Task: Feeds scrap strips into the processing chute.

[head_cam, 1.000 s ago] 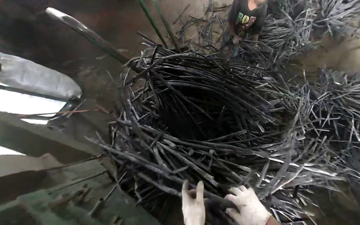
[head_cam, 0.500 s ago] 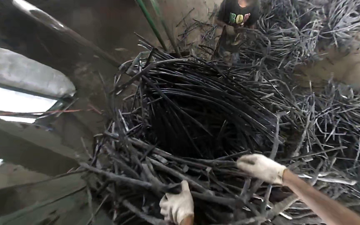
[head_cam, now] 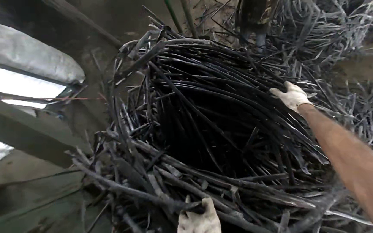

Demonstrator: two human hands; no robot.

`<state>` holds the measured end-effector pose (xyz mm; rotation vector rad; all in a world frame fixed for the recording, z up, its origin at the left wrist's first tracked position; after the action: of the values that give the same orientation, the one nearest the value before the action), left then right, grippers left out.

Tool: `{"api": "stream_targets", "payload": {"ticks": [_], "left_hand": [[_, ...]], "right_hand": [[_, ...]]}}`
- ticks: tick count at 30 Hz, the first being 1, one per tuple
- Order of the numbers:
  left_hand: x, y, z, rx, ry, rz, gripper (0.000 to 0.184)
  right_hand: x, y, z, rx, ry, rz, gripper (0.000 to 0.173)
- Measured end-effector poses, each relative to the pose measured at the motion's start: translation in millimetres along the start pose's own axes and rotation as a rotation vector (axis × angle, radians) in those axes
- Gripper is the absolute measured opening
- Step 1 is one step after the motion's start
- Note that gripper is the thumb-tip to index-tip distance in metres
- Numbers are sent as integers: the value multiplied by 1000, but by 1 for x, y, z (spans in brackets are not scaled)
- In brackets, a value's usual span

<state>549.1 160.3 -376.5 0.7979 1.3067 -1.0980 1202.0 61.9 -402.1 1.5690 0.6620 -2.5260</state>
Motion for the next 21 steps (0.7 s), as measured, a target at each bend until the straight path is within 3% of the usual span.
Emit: {"api": "stream_targets", "payload": {"ticks": [8,13,16,20,21], "left_hand": [[41,2,-6,22,-36,-3,81],[74,-15,-6,41,13,-13,85],[83,-19,-3,44,67,22,83],[74,-10,-4,24,8,89,80],[74,-8,-4,30,-1,82,80]], "right_hand": [[41,16,-58,89,27,-29,120],[76,-8,-61,59,-133,-37,118],[82,-30,-40,32,-277,-41,115],[90,-67,42,-26,-297,-203,81],[94,-73,67,-43,-294,-197,80]]}}
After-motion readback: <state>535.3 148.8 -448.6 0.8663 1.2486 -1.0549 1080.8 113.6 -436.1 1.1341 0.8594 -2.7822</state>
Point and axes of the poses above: each hand's wrist, its own z-axis away from the middle knuckle, its own x-axis out of the palm, y = z × x, the point moved 10 cm from there along -z, towards the middle knuckle, and after that the axes turned 7 degrees about -x, right-handed, at the moved point
